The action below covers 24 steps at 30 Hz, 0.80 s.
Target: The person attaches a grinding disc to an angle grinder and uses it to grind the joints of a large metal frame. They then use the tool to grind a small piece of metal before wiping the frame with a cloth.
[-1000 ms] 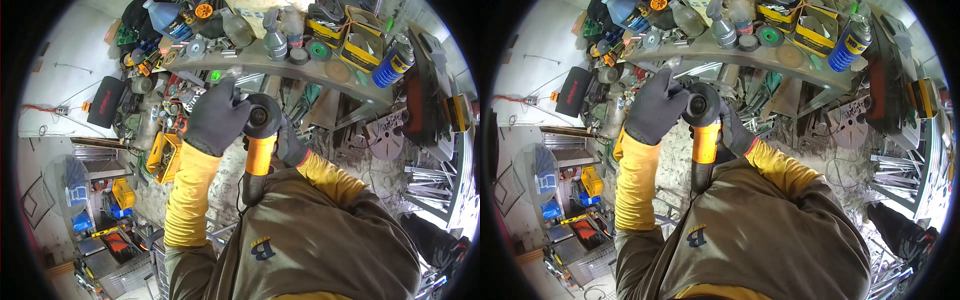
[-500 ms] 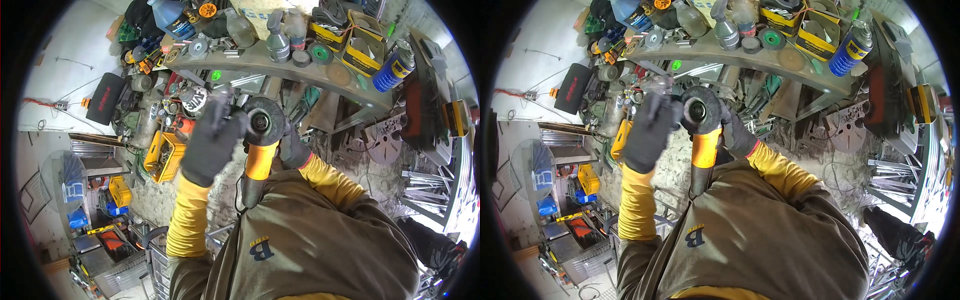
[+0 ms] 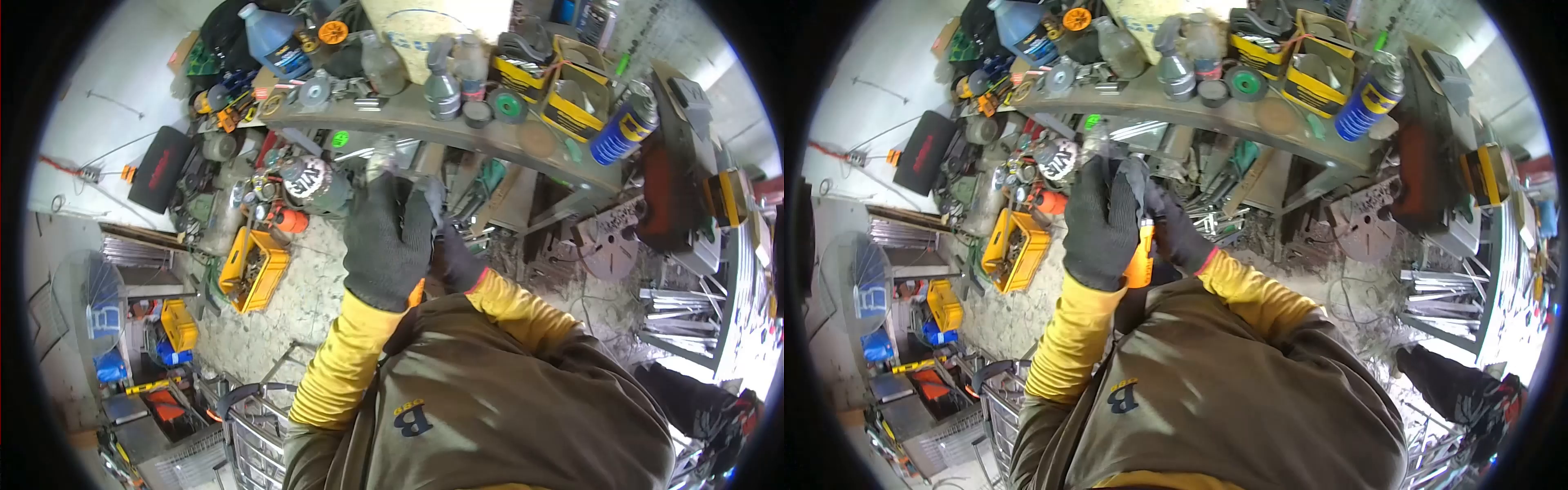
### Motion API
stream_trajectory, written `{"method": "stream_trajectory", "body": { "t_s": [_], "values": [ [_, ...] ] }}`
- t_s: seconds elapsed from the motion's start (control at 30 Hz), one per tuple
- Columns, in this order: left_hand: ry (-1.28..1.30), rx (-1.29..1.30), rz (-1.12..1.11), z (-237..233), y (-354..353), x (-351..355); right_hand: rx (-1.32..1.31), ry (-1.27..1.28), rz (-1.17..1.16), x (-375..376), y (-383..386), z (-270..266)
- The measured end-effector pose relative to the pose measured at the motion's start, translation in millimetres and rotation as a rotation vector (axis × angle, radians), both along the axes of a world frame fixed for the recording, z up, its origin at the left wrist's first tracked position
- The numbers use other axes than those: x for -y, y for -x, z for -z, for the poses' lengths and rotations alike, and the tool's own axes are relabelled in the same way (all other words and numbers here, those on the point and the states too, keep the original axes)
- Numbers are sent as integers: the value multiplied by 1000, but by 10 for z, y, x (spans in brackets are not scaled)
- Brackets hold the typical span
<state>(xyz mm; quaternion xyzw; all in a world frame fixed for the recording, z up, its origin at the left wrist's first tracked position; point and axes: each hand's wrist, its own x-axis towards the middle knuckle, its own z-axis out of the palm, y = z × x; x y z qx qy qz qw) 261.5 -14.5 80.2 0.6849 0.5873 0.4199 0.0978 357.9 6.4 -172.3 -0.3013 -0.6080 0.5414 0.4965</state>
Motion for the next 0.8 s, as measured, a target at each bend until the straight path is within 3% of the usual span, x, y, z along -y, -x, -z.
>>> {"method": "stream_trajectory", "body": {
  "t_s": [0.13, 0.23, 0.3, 0.33, 0.37, 0.4, 0.43, 0.47, 0.57, 0.63, 0.67, 0.73, 0.77, 0.8],
  "values": [
    [-32, -90, -91, 214, -62, -95, -790, 837, -181, 132, 51, -1005],
    [-185, -162, -7, 255, -50, -144, -748, 821, -225, 144, 53, -987],
    [-182, -211, 87, 180, 7, -120, -853, 1065, -336, 82, 24, -956],
    [-175, -207, 160, 150, 37, -122, -970, 847, -278, 131, 106, -933],
    [-171, -200, 238, 125, 58, -137, -1046, 655, -400, 37, 189, -563],
    [-191, -235, 307, 93, 89, -163, -1017, 530, -376, 52, 136, -649],
    [-208, -273, 373, 54, 136, -177, -987, 412, -352, 107, 112, -787],
    [-264, -334, 412, 14, 141, -196, -958, 465, -397, 81, 121, -875],
    [-83, -175, 341, 165, 125, -179, -996, 621, -300, 92, 184, -870],
    [35, -166, 143, 325, 93, -200, -967, 791, -236, 126, 196, -897],
    [84, -182, 108, 469, 169, -273, -840, 809, -151, 277, -67, -1311],
    [134, -202, 61, 488, 316, -208, -783, 861, -28, 224, -123, -1194],
    [568, 211, -5, 361, 367, -81, -717, 916, 83, 192, -143, -1083],
    [993, 632, -84, 306, 471, 73, -721, 627, 319, 81, 9, -592]
  ]
}}
